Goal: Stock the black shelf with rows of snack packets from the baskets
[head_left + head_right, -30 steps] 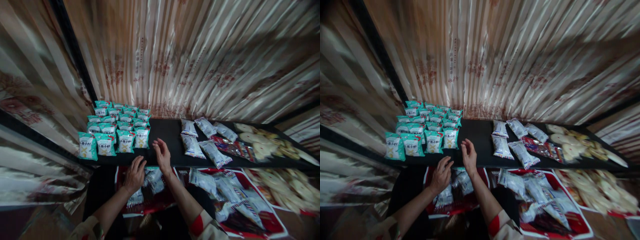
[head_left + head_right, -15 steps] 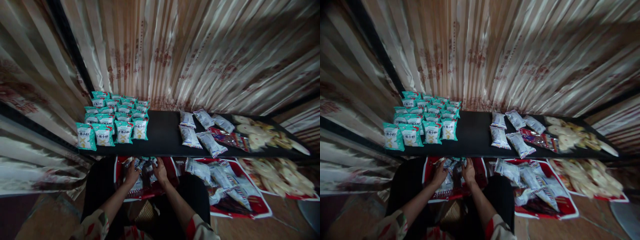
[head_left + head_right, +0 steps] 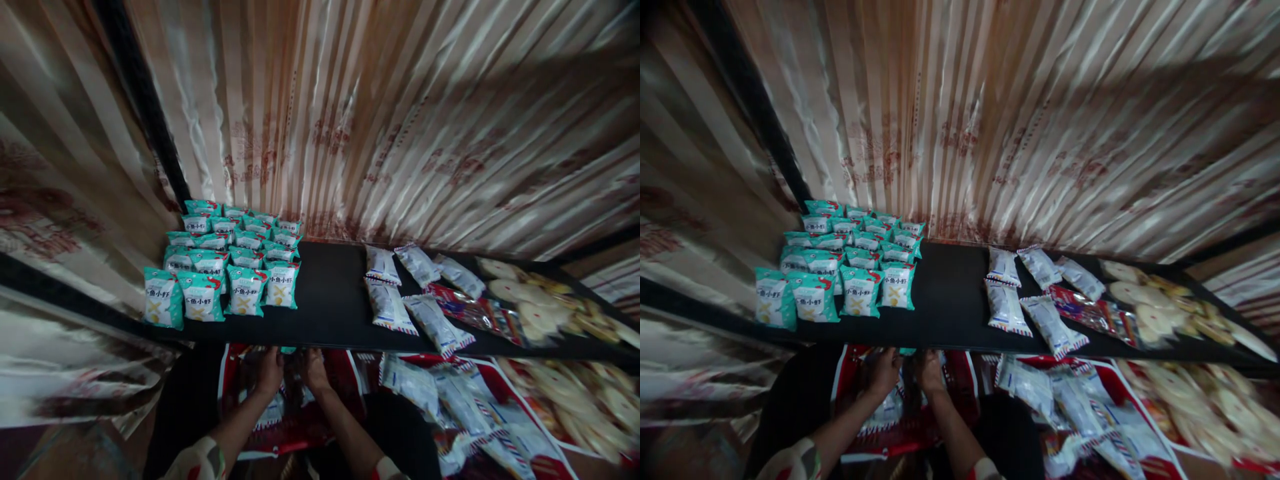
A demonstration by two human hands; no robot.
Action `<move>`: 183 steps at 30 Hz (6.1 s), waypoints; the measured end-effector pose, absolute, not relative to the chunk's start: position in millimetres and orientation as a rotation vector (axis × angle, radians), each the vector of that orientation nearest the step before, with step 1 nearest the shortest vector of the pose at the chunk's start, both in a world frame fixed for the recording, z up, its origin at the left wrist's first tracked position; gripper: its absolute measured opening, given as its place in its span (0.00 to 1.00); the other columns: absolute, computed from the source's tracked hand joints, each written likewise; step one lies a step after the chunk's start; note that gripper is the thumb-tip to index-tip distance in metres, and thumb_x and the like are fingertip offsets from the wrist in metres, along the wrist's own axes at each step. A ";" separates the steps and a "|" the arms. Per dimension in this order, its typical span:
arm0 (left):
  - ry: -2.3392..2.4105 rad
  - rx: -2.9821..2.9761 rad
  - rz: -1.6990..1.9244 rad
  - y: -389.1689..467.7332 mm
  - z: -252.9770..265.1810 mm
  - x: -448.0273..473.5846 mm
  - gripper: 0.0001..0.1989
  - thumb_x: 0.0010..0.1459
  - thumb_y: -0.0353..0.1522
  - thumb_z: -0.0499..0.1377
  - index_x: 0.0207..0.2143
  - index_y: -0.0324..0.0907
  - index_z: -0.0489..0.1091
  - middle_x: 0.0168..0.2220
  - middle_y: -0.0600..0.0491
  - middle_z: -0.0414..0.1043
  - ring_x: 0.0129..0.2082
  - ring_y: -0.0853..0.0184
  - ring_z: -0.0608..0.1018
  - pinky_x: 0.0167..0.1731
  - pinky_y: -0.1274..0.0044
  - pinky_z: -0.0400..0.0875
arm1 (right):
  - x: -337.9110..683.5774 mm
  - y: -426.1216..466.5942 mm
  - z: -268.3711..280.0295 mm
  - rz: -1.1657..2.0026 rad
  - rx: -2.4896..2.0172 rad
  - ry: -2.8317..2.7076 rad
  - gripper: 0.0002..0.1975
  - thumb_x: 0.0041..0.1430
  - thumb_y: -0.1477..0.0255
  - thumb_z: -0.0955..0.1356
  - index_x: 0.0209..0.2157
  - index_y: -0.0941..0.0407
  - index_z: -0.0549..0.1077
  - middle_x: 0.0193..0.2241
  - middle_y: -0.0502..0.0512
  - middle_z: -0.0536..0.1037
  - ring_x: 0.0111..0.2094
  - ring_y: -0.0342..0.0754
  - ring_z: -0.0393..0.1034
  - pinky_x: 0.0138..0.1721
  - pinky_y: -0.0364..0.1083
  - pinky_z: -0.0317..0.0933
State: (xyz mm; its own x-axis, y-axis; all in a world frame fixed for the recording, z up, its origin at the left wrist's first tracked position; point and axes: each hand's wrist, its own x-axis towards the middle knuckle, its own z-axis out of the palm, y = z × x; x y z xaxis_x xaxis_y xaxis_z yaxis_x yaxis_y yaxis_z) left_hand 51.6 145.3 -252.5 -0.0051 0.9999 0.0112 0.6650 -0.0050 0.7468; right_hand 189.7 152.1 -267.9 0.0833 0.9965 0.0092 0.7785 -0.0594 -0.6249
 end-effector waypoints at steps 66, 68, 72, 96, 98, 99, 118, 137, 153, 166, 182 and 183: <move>1.985 2.098 1.281 163.2 -137.7 -26.9 0.19 0.58 0.27 0.51 0.52 0.44 0.67 0.53 0.42 0.57 0.53 0.55 0.65 0.49 0.61 0.66 | 159.9 186.8 -121.3 0.572 -1.600 -1.689 0.23 0.53 0.58 0.66 0.46 0.59 0.72 0.42 0.61 0.78 0.42 0.55 0.71 0.44 0.51 0.63; 1.974 2.171 1.282 166.1 -135.2 -26.0 0.20 0.58 0.26 0.51 0.53 0.45 0.66 0.57 0.42 0.53 0.56 0.52 0.61 0.50 0.61 0.66 | 158.8 186.1 -126.8 0.518 -1.583 -1.717 0.23 0.54 0.58 0.65 0.47 0.59 0.71 0.43 0.62 0.77 0.43 0.56 0.71 0.46 0.52 0.63; 1.934 2.341 1.316 174.3 -130.8 -22.9 0.22 0.57 0.25 0.53 0.54 0.49 0.65 0.62 0.44 0.46 0.61 0.49 0.54 0.54 0.60 0.61 | 157.5 185.1 -135.1 0.458 -1.608 -1.700 0.24 0.55 0.57 0.64 0.49 0.59 0.70 0.42 0.62 0.77 0.43 0.56 0.71 0.45 0.52 0.64; 1.967 2.429 1.394 188.7 -152.3 -29.6 0.23 0.57 0.26 0.55 0.55 0.47 0.65 0.60 0.41 0.51 0.60 0.52 0.58 0.55 0.63 0.61 | 151.3 184.9 -130.2 0.599 -1.640 -1.724 0.21 0.56 0.59 0.64 0.47 0.57 0.70 0.42 0.59 0.77 0.42 0.54 0.72 0.44 0.50 0.64; 1.978 2.435 1.402 190.2 -155.0 -30.1 0.23 0.57 0.26 0.55 0.55 0.47 0.64 0.60 0.41 0.51 0.60 0.52 0.58 0.55 0.63 0.61 | 151.8 185.9 -126.2 0.628 -1.629 -1.739 0.20 0.56 0.60 0.64 0.47 0.56 0.70 0.41 0.58 0.77 0.41 0.53 0.72 0.43 0.48 0.64; 1.977 2.441 1.407 190.7 -156.8 -30.3 0.23 0.57 0.26 0.55 0.56 0.47 0.64 0.60 0.42 0.51 0.60 0.52 0.58 0.55 0.63 0.61 | 152.1 186.4 -124.1 0.640 -1.635 -1.744 0.20 0.55 0.60 0.64 0.46 0.56 0.71 0.41 0.57 0.78 0.40 0.53 0.72 0.42 0.48 0.64; 1.960 2.428 1.454 193.6 -165.0 -30.0 0.25 0.56 0.26 0.55 0.56 0.49 0.62 0.62 0.43 0.49 0.62 0.50 0.56 0.55 0.61 0.62 | 147.7 187.3 -148.3 0.519 -1.590 -1.727 0.19 0.56 0.59 0.63 0.45 0.56 0.70 0.41 0.59 0.76 0.42 0.54 0.70 0.45 0.52 0.64; 1.889 2.353 1.462 170.4 -176.7 -32.4 0.23 0.58 0.25 0.52 0.57 0.45 0.62 0.61 0.41 0.46 0.60 0.51 0.58 0.53 0.60 0.62 | 144.5 186.4 -146.8 0.449 -1.538 -1.666 0.20 0.57 0.58 0.63 0.43 0.58 0.72 0.36 0.58 0.75 0.39 0.51 0.70 0.41 0.48 0.64; 2.021 2.373 1.410 179.2 -167.1 -28.4 0.14 0.59 0.32 0.53 0.46 0.37 0.68 0.56 0.36 0.55 0.58 0.51 0.61 0.50 0.60 0.64 | 141.4 187.7 -145.2 0.407 -1.576 -1.667 0.21 0.56 0.56 0.63 0.42 0.59 0.72 0.36 0.60 0.75 0.38 0.52 0.69 0.42 0.49 0.63; 2.050 2.109 1.570 178.7 -165.0 -24.2 0.13 0.59 0.28 0.51 0.47 0.36 0.66 0.49 0.40 0.60 0.52 0.56 0.66 0.49 0.64 0.66 | 141.6 187.1 -140.4 0.467 -1.539 -1.710 0.17 0.56 0.58 0.64 0.37 0.56 0.74 0.31 0.56 0.75 0.34 0.49 0.70 0.37 0.46 0.64; 1.883 2.421 1.528 162.8 -160.7 -14.9 0.17 0.58 0.27 0.53 0.50 0.36 0.64 0.54 0.37 0.58 0.59 0.52 0.60 0.53 0.59 0.61 | 143.5 188.8 -145.3 0.585 -1.568 -1.686 0.20 0.55 0.58 0.65 0.43 0.58 0.70 0.35 0.57 0.74 0.38 0.51 0.70 0.40 0.49 0.65; 1.817 2.495 1.507 160.0 -160.4 -11.6 0.17 0.57 0.27 0.54 0.51 0.39 0.65 0.54 0.39 0.58 0.59 0.52 0.59 0.54 0.60 0.60 | 143.6 187.9 -145.2 0.591 -1.550 -1.666 0.21 0.54 0.58 0.66 0.45 0.58 0.70 0.37 0.58 0.74 0.39 0.52 0.70 0.42 0.49 0.65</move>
State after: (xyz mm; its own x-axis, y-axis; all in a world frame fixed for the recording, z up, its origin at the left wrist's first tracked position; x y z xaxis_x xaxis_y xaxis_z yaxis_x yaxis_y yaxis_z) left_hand -11.6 160.0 -160.4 0.0755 0.6252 0.7768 0.8789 -0.4097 0.2443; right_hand 143.6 187.9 -145.2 0.0370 0.9746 0.2210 0.6173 0.1516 -0.7720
